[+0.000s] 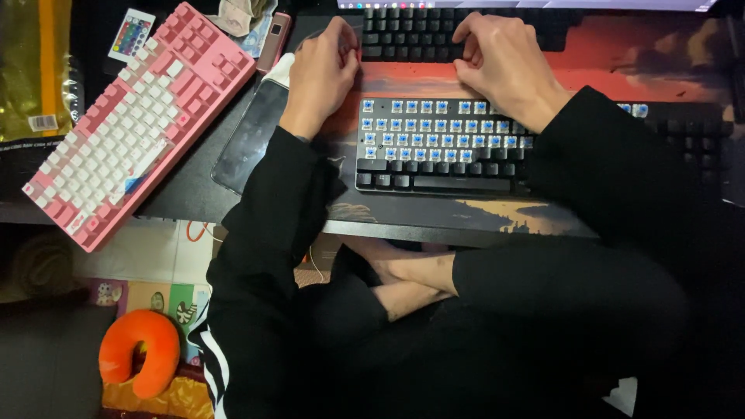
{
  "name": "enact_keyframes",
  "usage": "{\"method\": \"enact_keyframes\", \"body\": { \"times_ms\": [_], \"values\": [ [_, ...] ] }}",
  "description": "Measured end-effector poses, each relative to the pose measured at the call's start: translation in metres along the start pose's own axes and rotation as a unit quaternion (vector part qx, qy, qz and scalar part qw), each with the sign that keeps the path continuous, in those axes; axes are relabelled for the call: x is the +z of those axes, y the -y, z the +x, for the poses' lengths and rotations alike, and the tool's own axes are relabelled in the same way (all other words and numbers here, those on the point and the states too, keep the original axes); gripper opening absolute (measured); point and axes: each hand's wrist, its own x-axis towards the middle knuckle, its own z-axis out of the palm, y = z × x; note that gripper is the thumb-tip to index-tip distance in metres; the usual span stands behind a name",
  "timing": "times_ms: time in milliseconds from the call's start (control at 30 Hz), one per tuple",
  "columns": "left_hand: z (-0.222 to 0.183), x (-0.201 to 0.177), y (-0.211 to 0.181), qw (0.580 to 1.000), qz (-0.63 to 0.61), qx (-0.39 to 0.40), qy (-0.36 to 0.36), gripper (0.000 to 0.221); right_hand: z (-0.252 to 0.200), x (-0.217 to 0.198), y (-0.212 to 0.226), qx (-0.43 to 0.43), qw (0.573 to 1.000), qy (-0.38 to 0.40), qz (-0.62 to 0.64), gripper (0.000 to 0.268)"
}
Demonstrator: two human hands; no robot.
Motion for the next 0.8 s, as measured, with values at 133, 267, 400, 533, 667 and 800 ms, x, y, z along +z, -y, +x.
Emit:
{"method": "enact_keyframes", "body": {
  "times_ms": [133, 267, 400, 533, 667, 800],
  "values": [
    [-0.002, 0.000, 0.001, 1.000, 0.004, -0.001, 0.005, 0.021, -0.002, -0.021, 0.008, -0.008, 1.000, 0.025, 0.001, 0.017],
    [0.000, -0.004, -0.003, 1.000, -0.015, -0.012, 0.011, 0.020, -0.004, -0.073, 0.033, -0.012, 0.971, 0.236, 0.030, 0.018],
    [0.001, -0.003, -0.002, 0.999, -0.016, -0.028, 0.024, 0.019, -0.027, -0.085, 0.052, 0.017, 0.933, 0.357, 0.046, 0.026],
    [0.001, -0.003, -0.005, 0.999, -0.015, -0.035, 0.027, 0.015, -0.036, -0.092, 0.058, -0.026, 0.924, 0.380, -0.020, 0.035],
    [0.000, -0.004, -0.005, 0.999, -0.022, -0.041, 0.025, 0.015, -0.032, -0.082, 0.055, 0.008, 0.905, 0.423, -0.035, 0.045],
    [0.000, -0.004, -0.004, 0.999, -0.021, -0.037, 0.015, 0.016, -0.031, -0.083, 0.051, -0.015, 0.912, 0.411, -0.012, 0.038]
  ]
}}
